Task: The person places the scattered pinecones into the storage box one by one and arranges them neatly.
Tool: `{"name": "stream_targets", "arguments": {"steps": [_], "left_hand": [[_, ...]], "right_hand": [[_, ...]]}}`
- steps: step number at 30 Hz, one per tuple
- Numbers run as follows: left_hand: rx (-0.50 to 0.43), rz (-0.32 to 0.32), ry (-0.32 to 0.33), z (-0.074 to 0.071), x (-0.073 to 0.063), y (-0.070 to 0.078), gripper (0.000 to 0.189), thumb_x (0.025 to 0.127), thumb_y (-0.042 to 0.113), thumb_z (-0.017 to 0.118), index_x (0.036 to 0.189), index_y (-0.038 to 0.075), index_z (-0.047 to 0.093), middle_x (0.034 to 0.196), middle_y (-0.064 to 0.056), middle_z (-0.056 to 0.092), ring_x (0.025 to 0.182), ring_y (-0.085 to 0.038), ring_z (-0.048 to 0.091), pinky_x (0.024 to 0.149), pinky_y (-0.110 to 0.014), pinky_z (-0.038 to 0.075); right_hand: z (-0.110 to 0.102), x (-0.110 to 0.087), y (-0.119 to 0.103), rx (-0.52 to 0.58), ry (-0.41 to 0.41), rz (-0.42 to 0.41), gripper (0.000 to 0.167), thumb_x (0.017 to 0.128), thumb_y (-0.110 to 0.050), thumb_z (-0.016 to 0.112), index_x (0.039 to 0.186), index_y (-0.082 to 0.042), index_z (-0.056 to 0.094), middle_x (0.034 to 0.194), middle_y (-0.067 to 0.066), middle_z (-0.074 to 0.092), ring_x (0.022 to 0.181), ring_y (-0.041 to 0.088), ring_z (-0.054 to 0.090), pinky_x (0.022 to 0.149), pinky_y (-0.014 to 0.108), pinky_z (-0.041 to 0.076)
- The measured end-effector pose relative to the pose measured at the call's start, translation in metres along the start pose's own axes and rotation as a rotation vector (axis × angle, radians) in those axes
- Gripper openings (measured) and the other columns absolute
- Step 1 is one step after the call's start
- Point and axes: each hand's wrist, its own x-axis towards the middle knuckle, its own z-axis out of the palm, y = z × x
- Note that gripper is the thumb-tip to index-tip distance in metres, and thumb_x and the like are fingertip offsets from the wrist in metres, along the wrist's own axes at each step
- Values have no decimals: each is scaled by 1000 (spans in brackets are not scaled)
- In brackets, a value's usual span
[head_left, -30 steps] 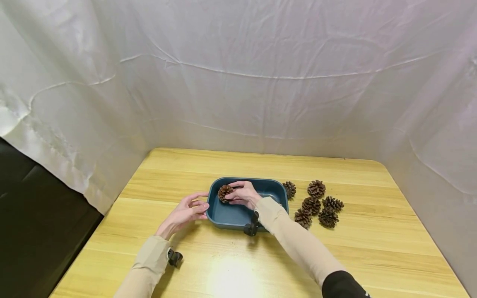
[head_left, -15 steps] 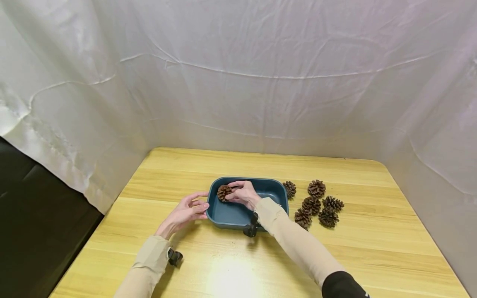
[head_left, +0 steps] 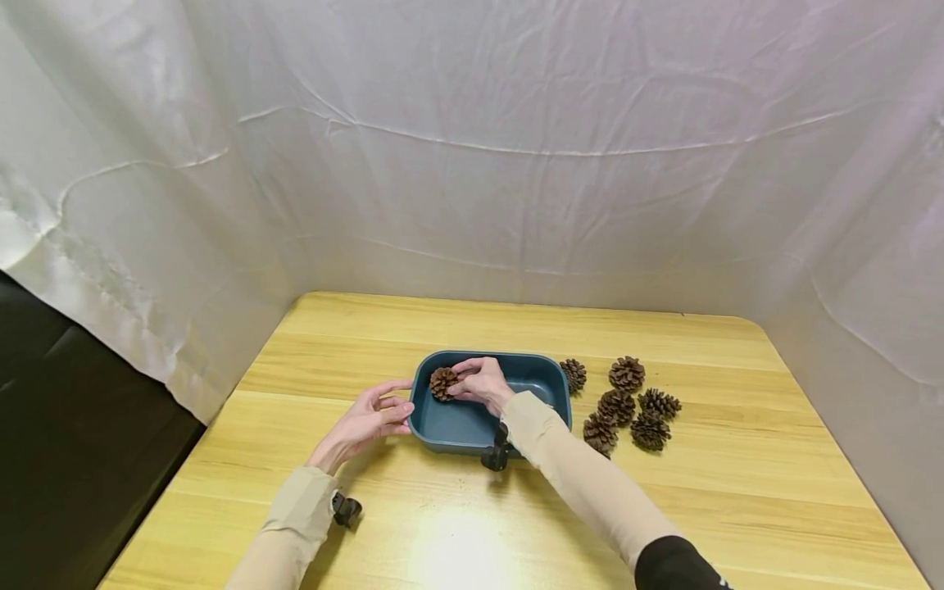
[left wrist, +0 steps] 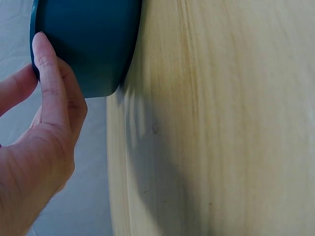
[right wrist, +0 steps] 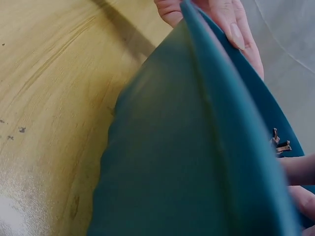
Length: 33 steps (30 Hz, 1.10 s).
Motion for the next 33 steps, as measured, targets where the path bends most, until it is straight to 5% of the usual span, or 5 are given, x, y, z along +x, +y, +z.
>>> {"name": "stream_targets", "arguments": {"steps": [25, 33], "left_hand": [[-3, -12, 8, 1, 0, 0, 61, 100, 3, 57, 153, -6, 27, 99, -1, 61, 77, -9, 65, 79, -26, 64], [-10, -9, 8, 1, -2, 2, 62, 100, 2, 58, 153, -7, 27, 97, -1, 61, 77, -8, 64, 79, -26, 64]], "right_hand": [[-8, -4, -3, -38, -15, -13, 42, 81, 16, 72, 122, 7, 66, 95, 9, 58, 71, 13, 64, 80, 37, 66], [-18, -10, -11, -16, -42, -9, 43, 83, 15, 69, 125, 8, 63, 109, 17, 59, 83, 19, 66, 100, 51, 58]]}}
